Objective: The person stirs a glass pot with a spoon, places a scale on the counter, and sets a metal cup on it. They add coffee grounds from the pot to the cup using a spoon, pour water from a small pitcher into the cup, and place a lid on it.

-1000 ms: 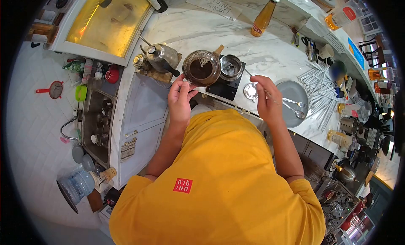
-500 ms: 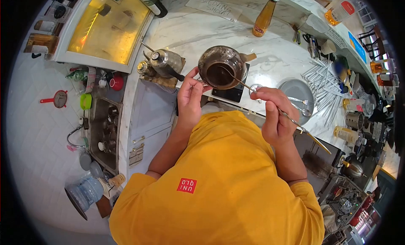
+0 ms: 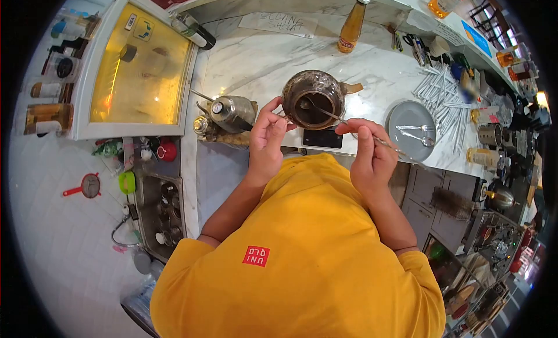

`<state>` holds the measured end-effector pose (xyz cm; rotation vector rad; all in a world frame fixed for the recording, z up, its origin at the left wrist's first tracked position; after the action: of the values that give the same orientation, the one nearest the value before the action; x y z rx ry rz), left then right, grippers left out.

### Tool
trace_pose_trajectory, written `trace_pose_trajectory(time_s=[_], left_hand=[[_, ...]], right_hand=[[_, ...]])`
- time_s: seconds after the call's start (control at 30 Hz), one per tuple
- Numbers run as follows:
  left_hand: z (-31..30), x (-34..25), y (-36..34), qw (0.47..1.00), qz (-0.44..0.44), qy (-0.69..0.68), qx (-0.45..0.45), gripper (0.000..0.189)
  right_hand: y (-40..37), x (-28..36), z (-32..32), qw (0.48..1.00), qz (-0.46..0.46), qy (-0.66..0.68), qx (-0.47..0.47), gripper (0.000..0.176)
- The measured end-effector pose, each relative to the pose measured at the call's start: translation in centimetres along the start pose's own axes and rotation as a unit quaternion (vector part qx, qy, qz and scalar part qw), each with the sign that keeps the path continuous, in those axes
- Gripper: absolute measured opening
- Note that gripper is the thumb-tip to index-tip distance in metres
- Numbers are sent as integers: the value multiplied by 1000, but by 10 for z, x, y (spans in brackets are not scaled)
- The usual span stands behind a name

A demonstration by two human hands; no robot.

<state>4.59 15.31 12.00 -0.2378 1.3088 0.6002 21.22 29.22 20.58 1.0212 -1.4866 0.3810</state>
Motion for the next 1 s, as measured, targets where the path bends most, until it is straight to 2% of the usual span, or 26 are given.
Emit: trace_pose_trajectory(time_s=[0.2, 0.33, 0.53, 0.67, 0.77, 0.87, 0.97, 1.0], left_hand=[[-23, 16, 12, 997, -64, 6, 35, 16], [-38, 32, 19, 994, -98, -8, 39, 17], [-57, 39, 23, 992, -126, -32, 4, 16], [-74, 46, 26, 991, -129, -38, -22, 14], [-81, 44, 25, 990, -134, -36, -34, 13], [-85, 44, 21, 989, -137, -36, -41, 14], [-83, 42, 20, 989, -135, -42, -42, 17], [-83, 43, 19, 989, -135, -41, -38, 17]], right_hand=[[-9, -27, 10, 980, 87, 148, -96, 30], [-17, -35, 12, 968, 83, 195, -132, 35], [-33, -23, -7, 945, 73, 257, -192, 33], [-45, -25, -38, 944, 68, 219, -235, 32], [-50, -55, -45, 946, 110, 194, -236, 32], [-47, -87, -31, 951, 150, 183, -199, 32], [-33, -94, -4, 980, 167, 64, -85, 29], [-29, -87, 1, 985, 166, -41, -29, 24]])
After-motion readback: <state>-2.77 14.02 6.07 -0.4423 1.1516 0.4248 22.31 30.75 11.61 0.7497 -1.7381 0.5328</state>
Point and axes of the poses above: each hand's wrist, its own y-axis towards the middle knuckle, its own z-axis out of the palm, x = y × z, the point moved 8 cm from there along y, towards the middle knuckle, and after that the axes turned 14 degrees about x, right-handed, at the moved point
